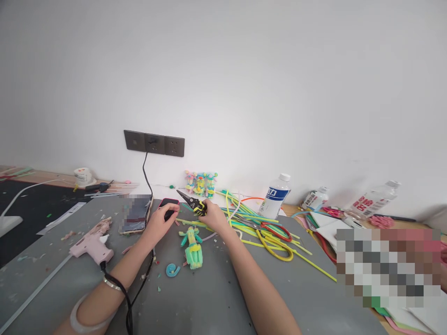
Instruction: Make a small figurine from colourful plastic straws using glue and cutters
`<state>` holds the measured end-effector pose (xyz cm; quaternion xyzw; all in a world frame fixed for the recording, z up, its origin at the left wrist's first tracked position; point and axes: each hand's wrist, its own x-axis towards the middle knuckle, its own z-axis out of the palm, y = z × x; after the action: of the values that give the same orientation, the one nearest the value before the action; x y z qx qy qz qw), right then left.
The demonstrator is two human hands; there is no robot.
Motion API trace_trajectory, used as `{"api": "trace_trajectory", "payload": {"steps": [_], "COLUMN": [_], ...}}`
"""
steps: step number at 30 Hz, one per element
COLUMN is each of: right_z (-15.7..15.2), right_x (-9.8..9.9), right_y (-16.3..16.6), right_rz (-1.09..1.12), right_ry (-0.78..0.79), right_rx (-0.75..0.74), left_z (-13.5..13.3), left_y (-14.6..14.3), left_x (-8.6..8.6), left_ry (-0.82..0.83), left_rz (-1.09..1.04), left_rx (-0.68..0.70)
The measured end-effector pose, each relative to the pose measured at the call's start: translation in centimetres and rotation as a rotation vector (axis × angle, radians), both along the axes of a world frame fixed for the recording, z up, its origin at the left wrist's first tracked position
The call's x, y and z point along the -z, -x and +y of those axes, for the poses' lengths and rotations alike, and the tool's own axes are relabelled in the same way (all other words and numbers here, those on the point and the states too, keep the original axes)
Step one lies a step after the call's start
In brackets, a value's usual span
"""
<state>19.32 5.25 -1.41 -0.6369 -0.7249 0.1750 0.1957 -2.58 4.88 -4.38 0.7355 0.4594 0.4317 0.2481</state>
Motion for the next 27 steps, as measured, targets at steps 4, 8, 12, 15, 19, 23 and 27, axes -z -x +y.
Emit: {"api": "trace_trajectory", "payload": {"steps": [4, 8, 12, 15, 19, 23, 27], "right_z": [-0.7, -1.3, -1.4, -1.4, -1.4, -1.3, -1.1], "right_x": [-0.4, -0.7, -0.9, -1.1, -1.0, -0.9, -0.8], "right_y": [-2.0, -2.7, -2.6, -2.6, -2.8, -3.1, -3.3], "right_rz": [0.156, 0.253, 0.295, 0.312, 0.321, 0.330, 0.355], "right_ry": [0.019, 0.050, 0.067, 0.066, 0.065, 0.038, -0.008], "right_rx": [-0.229, -0.346, -0.386, -0.386, -0.376, -0.344, -0.327], "left_z": [0.0, -0.2, -0.4, -0.6, -0.7, -0.7, -0.9], "left_y": [0.0, 0.0, 0.1, 0.0, -0.2, -0.2, -0.2], "left_x": [-0.1, -0.4, -0.9, -1.2, -1.6, -1.7, -1.8], "left_ry": [0.035, 0.076, 0.100, 0.127, 0.127, 0.141, 0.142], "left_rz": [-0.069, -0.071, -0.101, -0.125, -0.145, -0.179, -0.175], "left_rx": [-0.003, 0.040, 0.046, 0.097, 0.139, 0.143, 0.152]}}
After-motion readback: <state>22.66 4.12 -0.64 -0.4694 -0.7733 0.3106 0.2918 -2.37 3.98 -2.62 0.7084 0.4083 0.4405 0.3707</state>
